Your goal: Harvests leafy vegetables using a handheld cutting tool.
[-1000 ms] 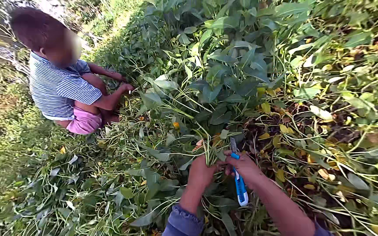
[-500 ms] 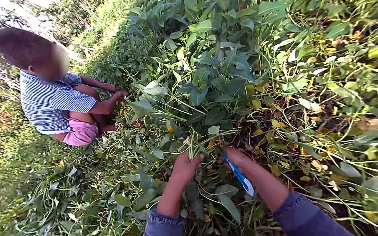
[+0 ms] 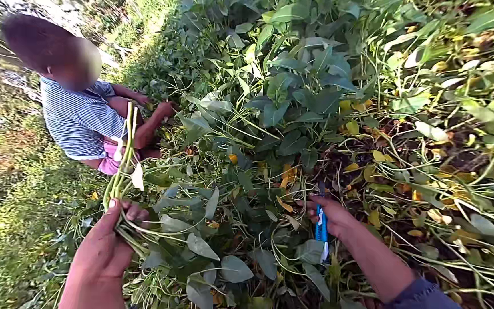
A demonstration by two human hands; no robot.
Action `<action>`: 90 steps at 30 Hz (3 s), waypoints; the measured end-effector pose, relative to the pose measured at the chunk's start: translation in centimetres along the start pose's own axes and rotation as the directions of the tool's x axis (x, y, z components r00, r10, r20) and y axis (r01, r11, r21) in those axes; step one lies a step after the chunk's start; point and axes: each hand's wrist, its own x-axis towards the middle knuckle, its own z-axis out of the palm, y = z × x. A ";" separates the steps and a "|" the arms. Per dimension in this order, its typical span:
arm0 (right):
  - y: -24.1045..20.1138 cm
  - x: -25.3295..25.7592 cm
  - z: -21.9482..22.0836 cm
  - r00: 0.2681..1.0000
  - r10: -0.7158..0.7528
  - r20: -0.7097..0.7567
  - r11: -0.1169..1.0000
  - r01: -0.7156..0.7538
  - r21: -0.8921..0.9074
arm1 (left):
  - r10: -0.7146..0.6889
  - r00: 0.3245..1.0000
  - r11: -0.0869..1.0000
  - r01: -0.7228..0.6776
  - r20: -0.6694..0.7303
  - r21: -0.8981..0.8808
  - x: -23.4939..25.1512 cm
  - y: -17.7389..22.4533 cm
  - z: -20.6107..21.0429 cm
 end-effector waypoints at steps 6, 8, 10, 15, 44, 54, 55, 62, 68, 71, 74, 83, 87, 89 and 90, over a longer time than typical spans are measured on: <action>-3.8 -2.2 0.8 0.986 -0.073 0.151 0.996 0.081 -0.046 | 0.249 0.968 0.924 -0.244 0.023 0.293 -2.7 1.8 3.5; -4.9 -3.3 1.3 0.977 -0.099 0.190 0.993 0.109 -0.043 | 0.276 0.958 0.871 -0.282 0.074 0.402 -3.3 0.4 6.9; -5.6 -3.9 1.7 0.959 -0.126 0.253 0.989 0.142 -0.047 | 0.288 0.946 0.818 -0.323 0.148 0.476 -3.5 -1.6 9.7; -5.8 -4.0 1.2 0.941 -0.159 0.299 0.986 0.165 0.005 | 0.219 0.942 0.705 -0.333 0.255 0.626 -3.3 -6.8 12.3; -11.1 5.1 9.6 0.968 0.096 0.232 -0.467 0.250 -0.848 | -0.188 0.909 0.688 -0.148 0.371 0.711 -14.9 -9.3 7.7; -12.9 6.3 4.9 0.942 0.001 0.335 -0.461 0.297 -0.836 | -0.421 0.839 0.852 0.237 0.344 0.466 -8.4 -7.9 3.0; -13.4 6.5 3.6 0.941 -0.031 0.338 -0.442 0.291 -0.849 | -0.425 0.826 0.872 0.263 0.371 0.413 -8.0 -7.2 2.6; -14.5 -4.3 2.3 0.848 -0.323 0.420 0.389 0.524 -0.758 | -0.244 0.919 0.954 0.284 0.310 -0.090 -6.6 -3.5 3.2; -8.6 -8.0 3.9 0.658 -0.199 0.727 0.645 0.646 -0.408 | -0.273 0.960 0.904 0.279 0.064 -0.323 -3.5 1.6 3.2; -8.2 -9.2 5.5 0.593 -0.365 0.717 0.567 0.753 -0.335 | -0.126 0.981 0.885 0.179 0.149 -0.429 -2.8 4.7 0.5; -8.6 -11.1 8.2 0.434 -0.485 0.759 0.505 0.848 -0.163 | -0.074 0.981 0.843 0.159 0.181 -0.514 -3.5 6.4 -1.2; -3.3 -13.3 17.5 0.581 -0.019 0.814 0.580 0.669 -0.464 | -0.395 0.895 0.864 0.439 0.206 -0.246 -5.5 -0.4 3.7; -2.3 -11.8 15.4 0.651 -0.019 0.759 0.725 0.532 -0.438 | -0.396 0.908 0.894 0.415 0.137 -0.171 -5.0 -2.8 2.8; -2.9 -11.9 14.1 0.668 -0.128 0.734 0.776 0.528 -0.345 | -0.391 0.920 0.906 0.383 -0.007 -0.181 -4.7 -3.3 1.5; -3.0 -12.1 13.6 0.671 -0.179 0.720 0.782 0.541 -0.309 | -0.386 0.919 0.911 0.367 -0.076 -0.190 -4.9 -3.5 1.0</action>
